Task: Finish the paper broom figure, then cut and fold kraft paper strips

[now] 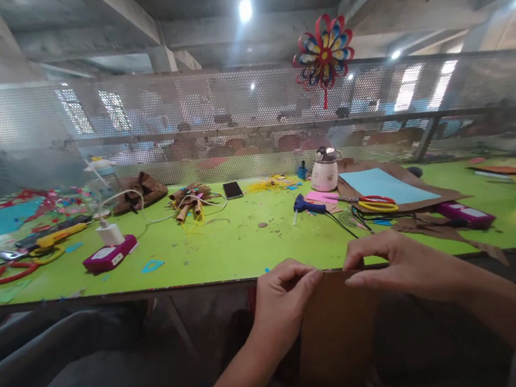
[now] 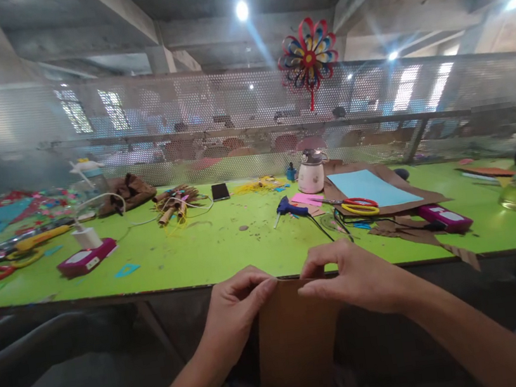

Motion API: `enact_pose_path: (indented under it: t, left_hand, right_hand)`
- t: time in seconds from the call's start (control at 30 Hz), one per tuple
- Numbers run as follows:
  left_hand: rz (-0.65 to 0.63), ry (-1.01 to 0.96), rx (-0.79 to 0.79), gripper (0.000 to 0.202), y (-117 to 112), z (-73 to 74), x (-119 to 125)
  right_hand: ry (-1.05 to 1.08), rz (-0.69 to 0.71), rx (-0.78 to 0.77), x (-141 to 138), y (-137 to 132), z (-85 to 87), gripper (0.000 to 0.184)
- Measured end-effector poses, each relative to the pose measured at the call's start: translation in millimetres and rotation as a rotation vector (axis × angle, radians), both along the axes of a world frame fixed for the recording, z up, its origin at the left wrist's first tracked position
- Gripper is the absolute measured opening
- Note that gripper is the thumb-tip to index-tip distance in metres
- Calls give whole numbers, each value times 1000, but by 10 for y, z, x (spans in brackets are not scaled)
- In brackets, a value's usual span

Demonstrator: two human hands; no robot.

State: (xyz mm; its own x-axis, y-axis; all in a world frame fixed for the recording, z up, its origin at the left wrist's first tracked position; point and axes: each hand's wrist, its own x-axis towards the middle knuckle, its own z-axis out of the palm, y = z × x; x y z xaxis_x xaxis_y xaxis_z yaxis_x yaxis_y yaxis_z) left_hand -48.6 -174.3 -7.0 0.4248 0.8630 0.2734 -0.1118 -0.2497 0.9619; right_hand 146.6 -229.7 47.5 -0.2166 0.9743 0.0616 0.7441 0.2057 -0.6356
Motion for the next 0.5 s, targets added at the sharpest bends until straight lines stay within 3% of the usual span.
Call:
enact_pose_path:
  t: [0.23,0.5]
  left_hand:
    - [1,25,3,20,34,-29,10]
    - [-35,22,1,21,82,-23,19]
  right_hand:
    - [165,-45,119,75,59,-315,23]
    - [113,-21,177,63,42,-267,20]
